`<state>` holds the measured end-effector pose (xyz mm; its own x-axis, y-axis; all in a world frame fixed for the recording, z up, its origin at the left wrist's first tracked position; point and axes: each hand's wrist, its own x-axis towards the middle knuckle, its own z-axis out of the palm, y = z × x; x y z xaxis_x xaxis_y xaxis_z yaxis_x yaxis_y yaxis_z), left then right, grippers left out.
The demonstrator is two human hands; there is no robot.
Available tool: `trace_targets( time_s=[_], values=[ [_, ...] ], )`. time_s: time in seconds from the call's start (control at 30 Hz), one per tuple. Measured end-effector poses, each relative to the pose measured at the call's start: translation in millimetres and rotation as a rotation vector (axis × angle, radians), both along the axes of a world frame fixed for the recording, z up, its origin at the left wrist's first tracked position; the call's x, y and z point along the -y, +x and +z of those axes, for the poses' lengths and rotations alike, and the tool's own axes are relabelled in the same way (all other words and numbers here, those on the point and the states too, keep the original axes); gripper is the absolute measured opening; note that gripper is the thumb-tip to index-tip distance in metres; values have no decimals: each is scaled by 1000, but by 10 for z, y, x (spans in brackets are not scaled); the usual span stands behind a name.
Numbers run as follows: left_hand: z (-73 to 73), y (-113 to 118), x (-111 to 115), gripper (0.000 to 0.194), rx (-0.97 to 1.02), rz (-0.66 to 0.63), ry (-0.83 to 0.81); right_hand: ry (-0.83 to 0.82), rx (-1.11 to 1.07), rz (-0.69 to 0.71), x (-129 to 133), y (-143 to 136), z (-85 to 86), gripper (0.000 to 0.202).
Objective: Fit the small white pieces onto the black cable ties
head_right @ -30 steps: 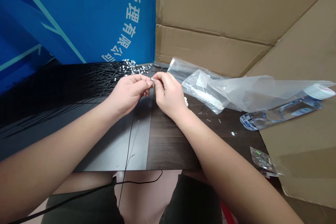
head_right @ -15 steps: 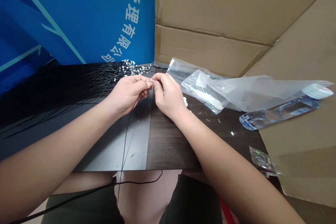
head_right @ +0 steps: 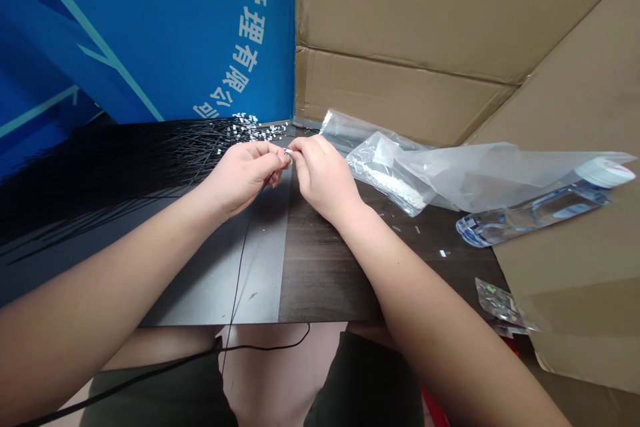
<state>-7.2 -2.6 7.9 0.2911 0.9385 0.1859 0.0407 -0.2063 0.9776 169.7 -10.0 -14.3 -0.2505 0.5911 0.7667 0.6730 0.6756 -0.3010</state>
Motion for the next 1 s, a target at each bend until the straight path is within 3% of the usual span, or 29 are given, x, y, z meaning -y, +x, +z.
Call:
trace_targets(
  time_s=[0.5,1.0],
  values=[
    [-21,21,-8,20,66,24,-31,-6,-18,-28,18,-17,-16,17],
    [-5,21,26,23,-23,49,4,-24,-19,-53,19,-32,-31,16]
  ],
)
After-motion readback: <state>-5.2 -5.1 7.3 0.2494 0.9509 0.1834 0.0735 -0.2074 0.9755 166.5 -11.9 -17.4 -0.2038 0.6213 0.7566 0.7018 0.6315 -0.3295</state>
